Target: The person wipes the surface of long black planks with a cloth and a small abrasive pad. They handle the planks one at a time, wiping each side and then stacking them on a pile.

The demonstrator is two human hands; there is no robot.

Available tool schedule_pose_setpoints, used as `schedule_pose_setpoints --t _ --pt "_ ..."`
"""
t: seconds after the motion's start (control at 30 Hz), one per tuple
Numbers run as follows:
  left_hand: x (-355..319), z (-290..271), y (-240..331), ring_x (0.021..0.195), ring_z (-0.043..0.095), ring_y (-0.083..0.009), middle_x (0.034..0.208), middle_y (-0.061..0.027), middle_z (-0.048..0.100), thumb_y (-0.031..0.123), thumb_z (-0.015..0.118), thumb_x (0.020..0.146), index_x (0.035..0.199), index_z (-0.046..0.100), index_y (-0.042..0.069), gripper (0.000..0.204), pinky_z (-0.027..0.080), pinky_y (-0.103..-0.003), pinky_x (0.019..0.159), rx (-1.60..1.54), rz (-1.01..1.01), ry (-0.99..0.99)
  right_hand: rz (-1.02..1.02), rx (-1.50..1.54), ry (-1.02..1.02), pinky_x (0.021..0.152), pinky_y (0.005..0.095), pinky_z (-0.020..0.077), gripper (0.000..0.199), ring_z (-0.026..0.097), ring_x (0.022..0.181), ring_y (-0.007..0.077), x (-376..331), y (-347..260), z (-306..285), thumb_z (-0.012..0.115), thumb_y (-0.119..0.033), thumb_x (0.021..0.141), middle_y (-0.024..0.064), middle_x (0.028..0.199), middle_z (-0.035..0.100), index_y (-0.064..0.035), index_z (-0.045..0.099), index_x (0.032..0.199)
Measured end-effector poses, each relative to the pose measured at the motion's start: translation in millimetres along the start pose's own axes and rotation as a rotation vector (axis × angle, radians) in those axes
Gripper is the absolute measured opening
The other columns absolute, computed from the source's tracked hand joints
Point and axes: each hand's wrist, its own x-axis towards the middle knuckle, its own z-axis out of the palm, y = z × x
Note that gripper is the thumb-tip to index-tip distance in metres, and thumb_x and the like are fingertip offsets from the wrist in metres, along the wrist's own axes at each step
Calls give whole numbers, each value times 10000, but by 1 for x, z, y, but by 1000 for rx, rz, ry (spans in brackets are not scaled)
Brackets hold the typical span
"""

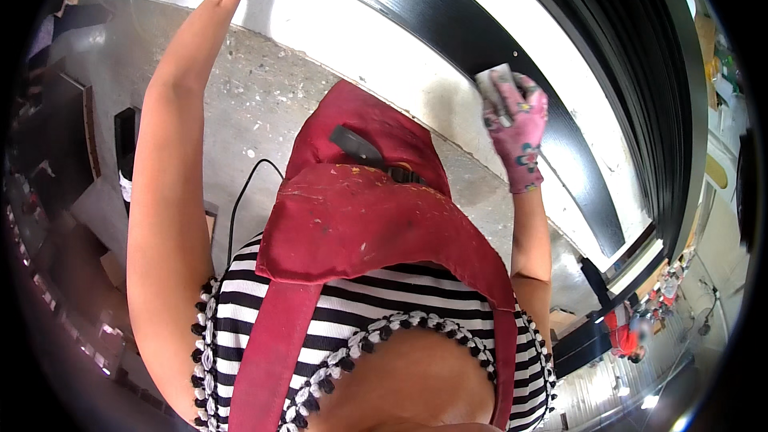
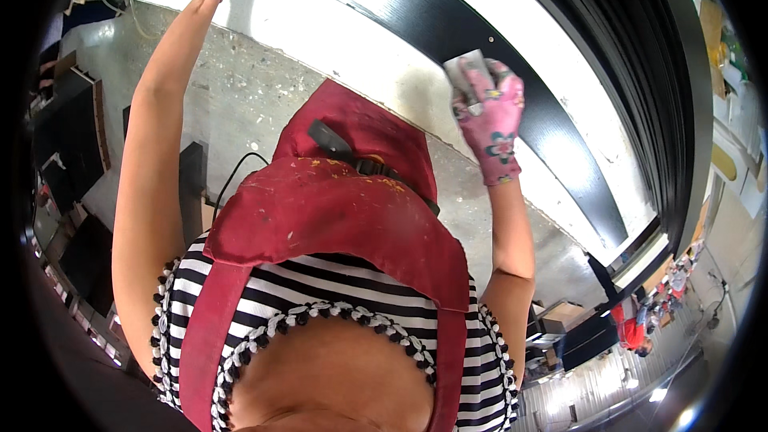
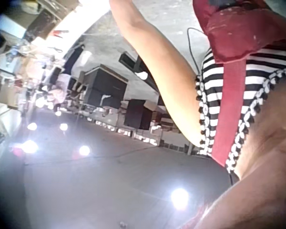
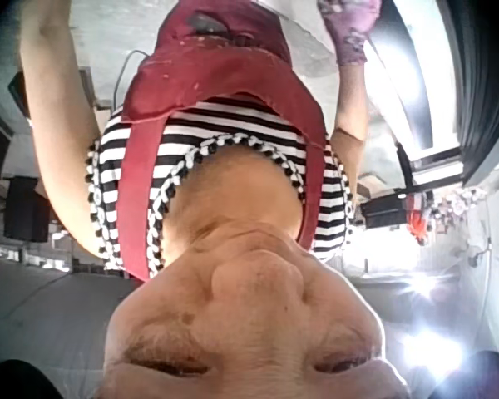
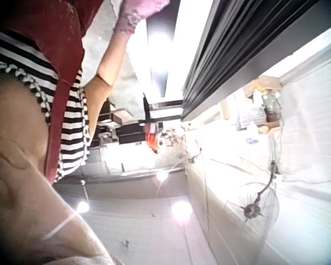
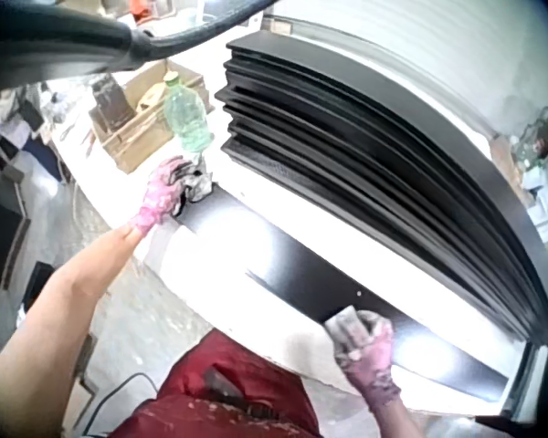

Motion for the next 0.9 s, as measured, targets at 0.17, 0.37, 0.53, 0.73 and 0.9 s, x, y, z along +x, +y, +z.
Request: schedule_pose_setpoints --t 0.17,0.37,0.53,0.73,0.9 --pt "6 -2 -24 1224 529 -232 1323 -115 517 -69 550 773 1309 531 4 542 396 -319 1066 -218 -1 -66 210 523 233 1000 386 455 506 555 1149 297 -1 40 -8 725 -76 735 139 1197 574 -166 672 1230" --pt "0 5 -29 1246 520 -267 1303 -151 547 -108 477 833 1434 326 -18 627 385 -366 1087 -605 -132 -58 -101 201 103 967 431 453 623 537 1113 302 -8 35 -4 753 -96 680 83 1262 570 -238 619 1272" --pt "-1 1 -24 1262 507 -256 1310 -156 544 -97 492 843 1429 345 -24 608 371 -346 1098 -488 -105 -37 -302 49 -35 971 446 447 557 521 1139 312 2 6 17 722 -180 715 84 1285 532 -267 607 1253" --pt "-2 -3 -40 1218 537 -265 1311 -138 552 -53 533 870 1441 366 15 599 409 -341 1056 -362 9 -28 -391 142 81 913 401 465 331 517 1116 282 61 -56 77 619 -206 795 82 1267 537 -160 605 1122" --pt "1 -3 2 932 606 -103 1222 -62 598 28 635 857 1288 590 54 434 499 -205 748 -120 -13 18 -445 109 77 908 400 474 306 544 1088 272 98 -92 73 609 -191 797 123 1285 554 -138 656 1095"
